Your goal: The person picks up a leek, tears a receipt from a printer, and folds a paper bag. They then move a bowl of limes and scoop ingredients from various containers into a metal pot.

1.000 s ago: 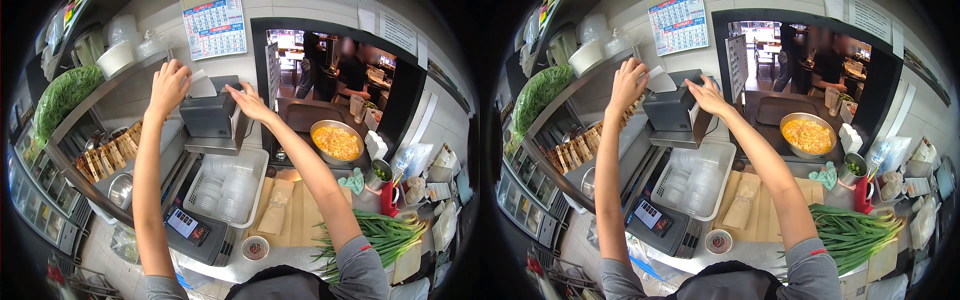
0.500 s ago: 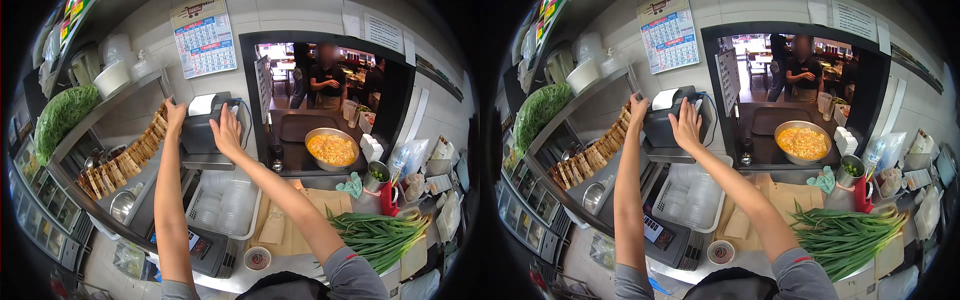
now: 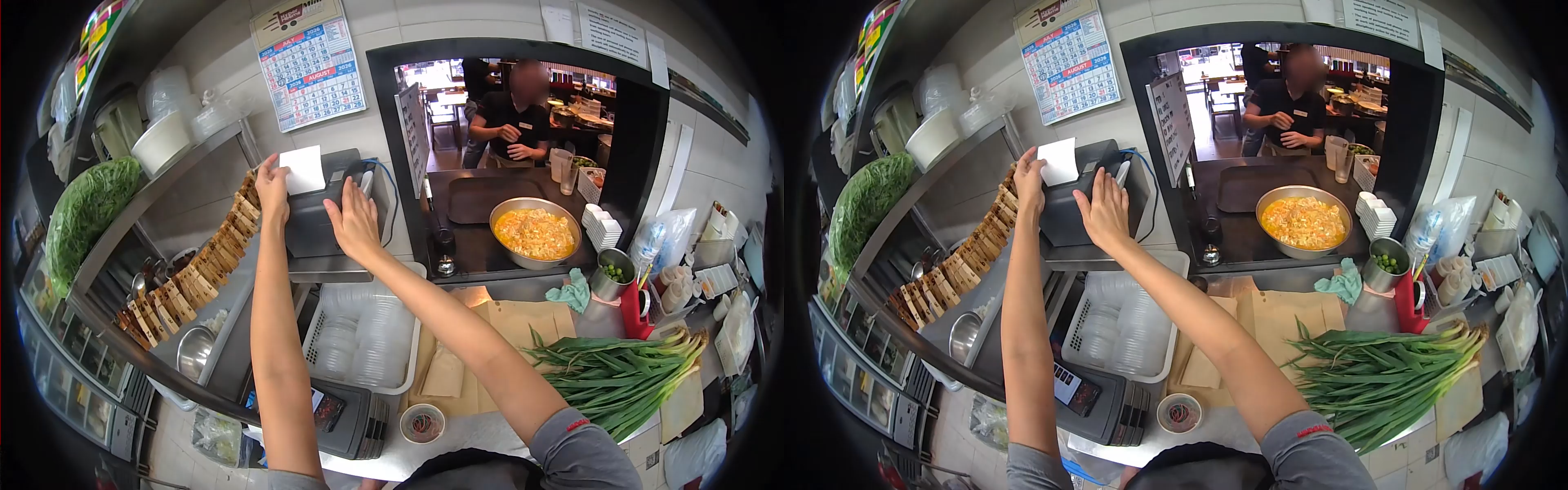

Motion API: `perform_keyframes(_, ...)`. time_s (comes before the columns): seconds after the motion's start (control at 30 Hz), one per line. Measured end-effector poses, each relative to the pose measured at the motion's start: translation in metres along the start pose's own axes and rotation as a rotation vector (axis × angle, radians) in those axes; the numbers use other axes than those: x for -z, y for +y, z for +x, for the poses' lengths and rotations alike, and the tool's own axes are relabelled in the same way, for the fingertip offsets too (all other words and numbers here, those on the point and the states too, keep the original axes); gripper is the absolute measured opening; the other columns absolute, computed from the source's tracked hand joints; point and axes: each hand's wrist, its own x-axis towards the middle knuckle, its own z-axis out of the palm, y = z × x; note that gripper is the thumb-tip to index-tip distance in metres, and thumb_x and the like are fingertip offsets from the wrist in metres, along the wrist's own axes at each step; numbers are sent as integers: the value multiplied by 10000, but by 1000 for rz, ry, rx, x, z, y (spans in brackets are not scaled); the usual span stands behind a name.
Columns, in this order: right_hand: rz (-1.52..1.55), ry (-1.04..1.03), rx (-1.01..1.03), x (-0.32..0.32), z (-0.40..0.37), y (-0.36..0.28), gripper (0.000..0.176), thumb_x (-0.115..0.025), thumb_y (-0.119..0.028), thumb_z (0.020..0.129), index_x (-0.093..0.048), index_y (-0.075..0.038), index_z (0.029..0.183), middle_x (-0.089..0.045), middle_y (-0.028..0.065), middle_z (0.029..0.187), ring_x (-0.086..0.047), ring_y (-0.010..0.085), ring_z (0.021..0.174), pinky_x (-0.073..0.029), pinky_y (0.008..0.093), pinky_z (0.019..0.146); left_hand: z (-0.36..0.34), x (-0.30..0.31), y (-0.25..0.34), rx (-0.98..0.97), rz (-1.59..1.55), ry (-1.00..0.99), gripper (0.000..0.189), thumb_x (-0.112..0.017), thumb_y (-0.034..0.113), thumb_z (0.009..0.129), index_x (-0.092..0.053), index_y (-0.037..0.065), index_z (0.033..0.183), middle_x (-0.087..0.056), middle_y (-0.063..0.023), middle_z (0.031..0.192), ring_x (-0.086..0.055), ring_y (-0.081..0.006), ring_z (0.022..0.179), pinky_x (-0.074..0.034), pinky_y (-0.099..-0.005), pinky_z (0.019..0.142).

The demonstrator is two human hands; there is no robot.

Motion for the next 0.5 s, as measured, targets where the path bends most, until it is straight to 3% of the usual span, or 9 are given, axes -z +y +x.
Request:
perform_keyframes(0.1,1,23,13,-1,0,-1,703,-341,-456,916,-207,90,1337,-342,300,1313,-314,377,1250,-206,516,1017,-1,0,-2,-25,-17,-55,452,-521,-30,779,-438,-7,1223,-564,-51,896,-530,-107,807,-404,-215,734)
perform_keyframes(0.3,-18,66,28,-2,-2,-2,685,-366,-435,915,-223,91,1331,-377,296,1293,-364,367,1227,-226,528,1003,-1,-1,-5,-49,38,-59,474,-508,-48,786,-397,-21,1246,-567,-57,866,-526,-106,815,-409,-225,740)
perform_keyframes(0.5,-25,50,-5,0,-1,-5,669,-346,-429,921,-217,79,1338,-353,287,1318,-325,364,1258,-207,513,1018,5,2,-10,-88,168,-23,363,-487,-8,772,-511,-44,1133,-589,-60,882,-542,-124,821,-420,-239,726)
